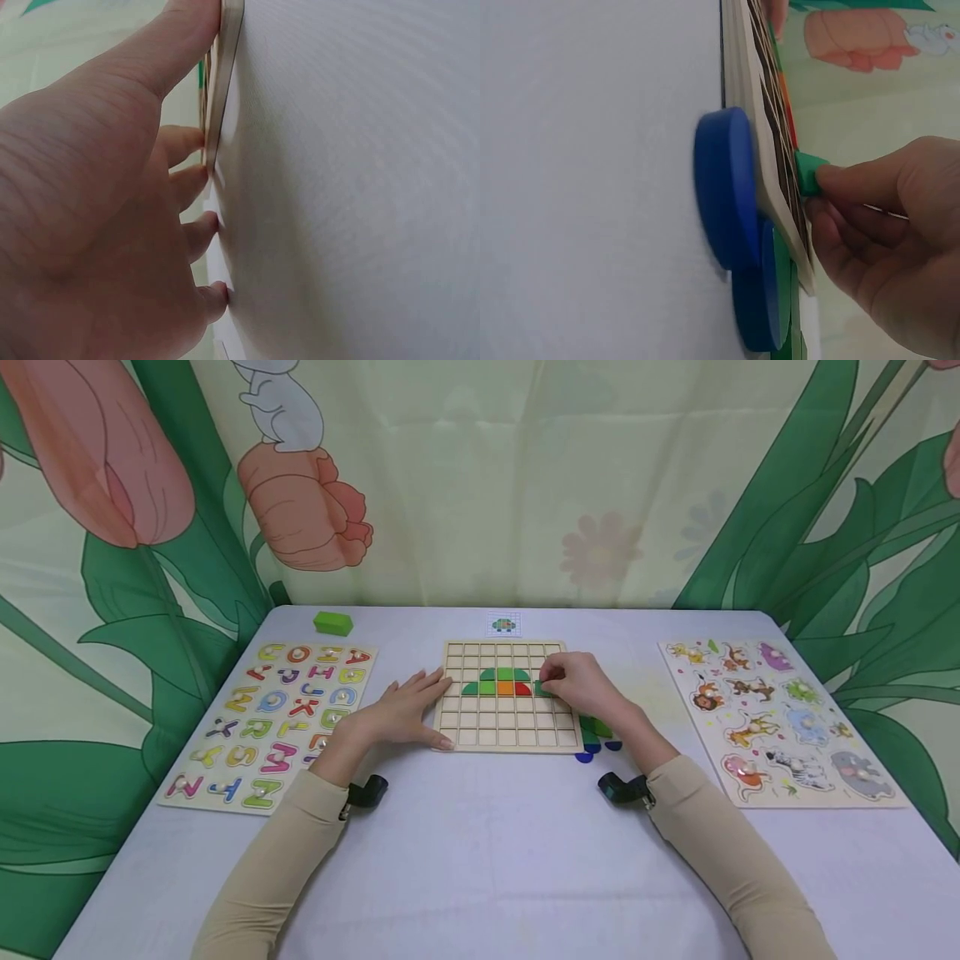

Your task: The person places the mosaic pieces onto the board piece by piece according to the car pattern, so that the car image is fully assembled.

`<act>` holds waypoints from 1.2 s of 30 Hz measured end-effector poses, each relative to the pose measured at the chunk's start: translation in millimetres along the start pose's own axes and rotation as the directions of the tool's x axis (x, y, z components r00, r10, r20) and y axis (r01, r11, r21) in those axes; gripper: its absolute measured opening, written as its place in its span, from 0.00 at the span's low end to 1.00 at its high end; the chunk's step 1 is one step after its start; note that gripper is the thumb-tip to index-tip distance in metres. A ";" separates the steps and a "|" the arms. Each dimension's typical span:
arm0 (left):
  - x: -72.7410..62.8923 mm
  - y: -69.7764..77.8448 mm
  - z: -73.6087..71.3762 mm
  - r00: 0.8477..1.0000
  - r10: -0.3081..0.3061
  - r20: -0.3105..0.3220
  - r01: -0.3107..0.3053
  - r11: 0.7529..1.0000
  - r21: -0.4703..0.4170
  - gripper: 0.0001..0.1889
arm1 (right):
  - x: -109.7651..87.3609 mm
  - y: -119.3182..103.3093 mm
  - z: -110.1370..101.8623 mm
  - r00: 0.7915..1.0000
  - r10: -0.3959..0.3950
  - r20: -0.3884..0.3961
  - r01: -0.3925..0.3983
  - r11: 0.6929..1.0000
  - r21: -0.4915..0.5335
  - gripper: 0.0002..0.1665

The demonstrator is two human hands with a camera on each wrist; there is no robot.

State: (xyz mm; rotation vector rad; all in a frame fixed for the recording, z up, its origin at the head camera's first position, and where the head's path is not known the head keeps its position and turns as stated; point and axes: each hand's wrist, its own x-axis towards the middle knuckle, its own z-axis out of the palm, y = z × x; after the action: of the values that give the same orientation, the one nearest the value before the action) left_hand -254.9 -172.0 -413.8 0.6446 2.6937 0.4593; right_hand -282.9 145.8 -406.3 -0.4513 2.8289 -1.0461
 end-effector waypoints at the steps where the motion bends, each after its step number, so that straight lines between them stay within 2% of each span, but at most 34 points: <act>1: 0.1 -0.1 -0.1 1.000 -0.002 0.002 0.002 1.000 0.002 0.62 | 0.0 -0.5 0.3 1.000 0.001 0.002 -0.001 1.000 -0.005 0.02; 13: 1.6 0.0 0.6 1.000 0.002 0.001 -0.002 1.000 -0.002 0.61 | -3.0 -2.0 0.8 0.999 0.025 0.035 -0.021 0.993 -0.114 0.06; 23: 2.1 -1.5 1.4 1.000 -0.007 0.003 0.007 1.000 -0.002 0.61 | -6.0 -1.0 -12.1 0.993 0.083 0.078 -0.075 0.991 -0.107 0.09; 31: 2.8 -1.6 1.8 1.000 -0.008 0.005 0.008 1.000 -0.001 0.62 | -10.6 7.5 -29.5 0.992 0.099 0.077 -0.091 0.991 -0.099 0.13; 36: 1.7 -0.6 0.7 1.000 -0.011 0.003 0.011 1.000 0.005 0.62 | -13.8 13.2 -37.3 0.987 0.118 0.106 -0.107 0.989 -0.103 0.12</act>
State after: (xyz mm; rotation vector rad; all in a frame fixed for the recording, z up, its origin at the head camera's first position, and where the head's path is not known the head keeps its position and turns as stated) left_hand -256.2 -171.6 -415.0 0.6304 2.6950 0.4486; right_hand -279.9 182.7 -386.6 -0.3421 2.7778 -0.8391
